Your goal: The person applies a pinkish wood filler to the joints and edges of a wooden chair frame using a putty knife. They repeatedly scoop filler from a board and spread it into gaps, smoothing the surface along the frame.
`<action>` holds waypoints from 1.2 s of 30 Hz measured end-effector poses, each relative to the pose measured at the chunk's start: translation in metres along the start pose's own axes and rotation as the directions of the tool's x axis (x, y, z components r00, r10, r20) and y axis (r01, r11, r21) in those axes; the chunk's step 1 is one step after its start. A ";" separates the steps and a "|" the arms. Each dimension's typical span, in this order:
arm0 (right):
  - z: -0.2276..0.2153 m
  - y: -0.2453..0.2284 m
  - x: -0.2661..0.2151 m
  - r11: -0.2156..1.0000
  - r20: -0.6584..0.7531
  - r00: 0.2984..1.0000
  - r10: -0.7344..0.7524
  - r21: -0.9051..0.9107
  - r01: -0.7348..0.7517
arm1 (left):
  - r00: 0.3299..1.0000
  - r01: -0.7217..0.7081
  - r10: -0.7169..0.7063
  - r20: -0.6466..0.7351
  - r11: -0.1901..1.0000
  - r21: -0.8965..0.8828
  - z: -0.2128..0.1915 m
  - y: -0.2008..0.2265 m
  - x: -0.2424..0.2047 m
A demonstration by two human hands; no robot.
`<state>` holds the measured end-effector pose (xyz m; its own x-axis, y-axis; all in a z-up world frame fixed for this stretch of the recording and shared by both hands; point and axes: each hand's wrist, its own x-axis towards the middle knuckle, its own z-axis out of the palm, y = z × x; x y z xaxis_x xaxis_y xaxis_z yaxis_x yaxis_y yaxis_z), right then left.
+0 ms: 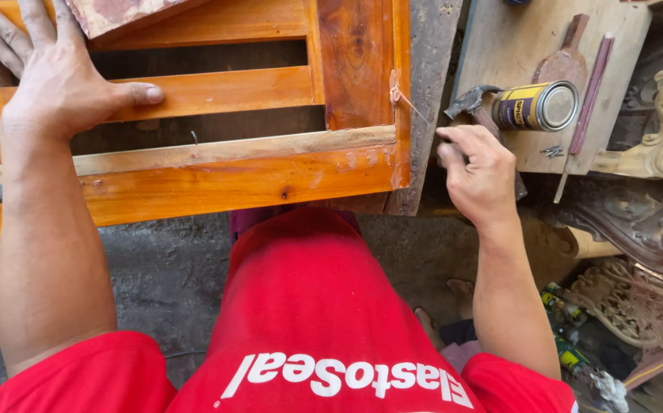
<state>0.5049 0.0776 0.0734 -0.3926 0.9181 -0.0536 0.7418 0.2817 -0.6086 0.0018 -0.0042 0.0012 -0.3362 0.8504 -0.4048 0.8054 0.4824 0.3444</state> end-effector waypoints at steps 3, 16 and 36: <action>-0.001 0.007 0.012 0.984 -0.006 0.986 -0.168 -0.059 0.167 | 1.000 -0.014 0.014 -0.028 1.000 0.001 0.002 -0.003 0.001; -0.015 0.024 0.038 0.970 0.172 0.955 -0.242 0.047 0.237 | 0.994 -0.078 0.076 -0.082 0.997 -0.020 0.012 -0.018 0.009; -0.017 0.000 0.038 0.974 0.089 0.978 -0.186 -0.113 0.196 | 0.997 -0.038 0.033 -0.065 0.997 -0.069 -0.004 0.007 0.002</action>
<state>0.4999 0.1172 0.0850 -0.5706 0.8212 -0.0092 0.7073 0.4857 -0.5136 0.0047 0.0015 0.0066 -0.3404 0.8779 -0.3369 0.7818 0.4633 0.4173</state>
